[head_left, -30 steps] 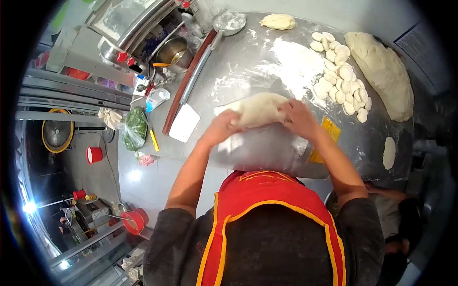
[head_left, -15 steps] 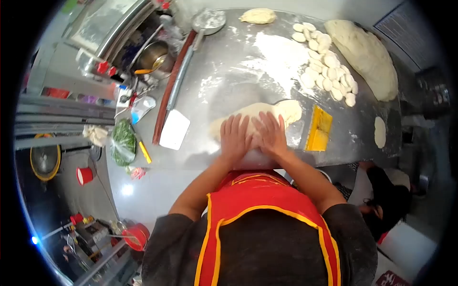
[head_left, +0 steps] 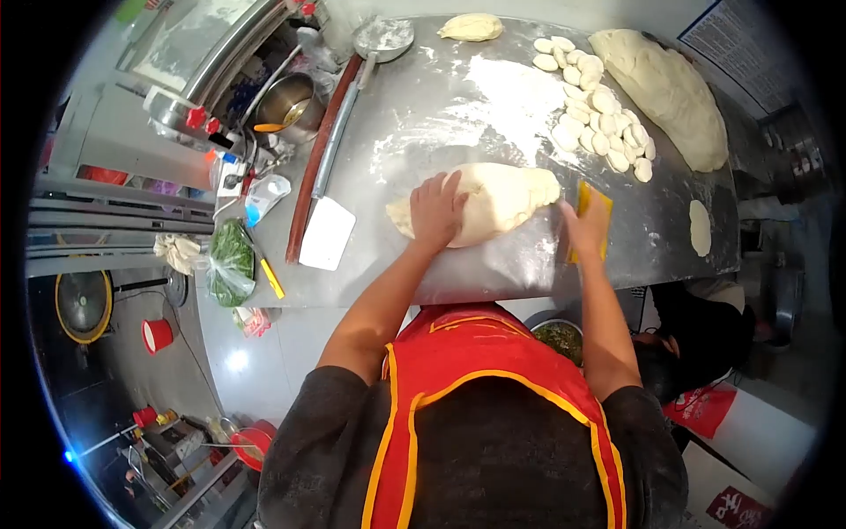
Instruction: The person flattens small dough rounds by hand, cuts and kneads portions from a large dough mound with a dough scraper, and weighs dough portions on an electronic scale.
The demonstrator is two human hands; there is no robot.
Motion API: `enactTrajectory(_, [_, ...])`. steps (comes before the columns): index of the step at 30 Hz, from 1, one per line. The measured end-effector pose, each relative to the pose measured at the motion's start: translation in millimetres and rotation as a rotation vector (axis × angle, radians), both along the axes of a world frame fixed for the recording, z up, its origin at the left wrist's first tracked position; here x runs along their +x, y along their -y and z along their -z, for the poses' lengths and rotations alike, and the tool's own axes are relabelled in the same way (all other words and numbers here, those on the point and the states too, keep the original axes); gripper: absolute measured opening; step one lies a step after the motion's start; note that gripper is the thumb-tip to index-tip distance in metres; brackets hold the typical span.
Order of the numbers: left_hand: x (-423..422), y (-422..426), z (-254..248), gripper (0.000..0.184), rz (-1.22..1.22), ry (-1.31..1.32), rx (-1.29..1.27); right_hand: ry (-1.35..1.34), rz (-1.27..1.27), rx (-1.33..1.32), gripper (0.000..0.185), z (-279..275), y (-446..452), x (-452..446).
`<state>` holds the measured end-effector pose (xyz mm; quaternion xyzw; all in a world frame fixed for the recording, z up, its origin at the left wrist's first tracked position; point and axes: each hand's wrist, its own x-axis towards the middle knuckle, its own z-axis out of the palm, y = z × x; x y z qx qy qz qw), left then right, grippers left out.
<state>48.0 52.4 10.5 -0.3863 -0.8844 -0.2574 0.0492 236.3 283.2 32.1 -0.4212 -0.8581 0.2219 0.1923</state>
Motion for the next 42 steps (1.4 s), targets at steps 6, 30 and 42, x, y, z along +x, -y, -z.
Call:
enactTrajectory(6, [22.7,9.1,-27.6,0.053,0.065,-0.246,-0.022,0.425,0.414,-0.077,0.103,22.9,-1.8,35.6])
enactTrajectory(30, [-71.1,82.3,-14.5,0.049,0.074,0.795,0.292,0.193,-0.433,-0.237,0.077,-140.2,168.5,-75.9])
enactTrajectory(42, [-54.5,60.1,-22.6,0.095,0.248,0.26,-0.163,0.258,-0.448,-0.161,0.088,-120.8,165.8,-97.2])
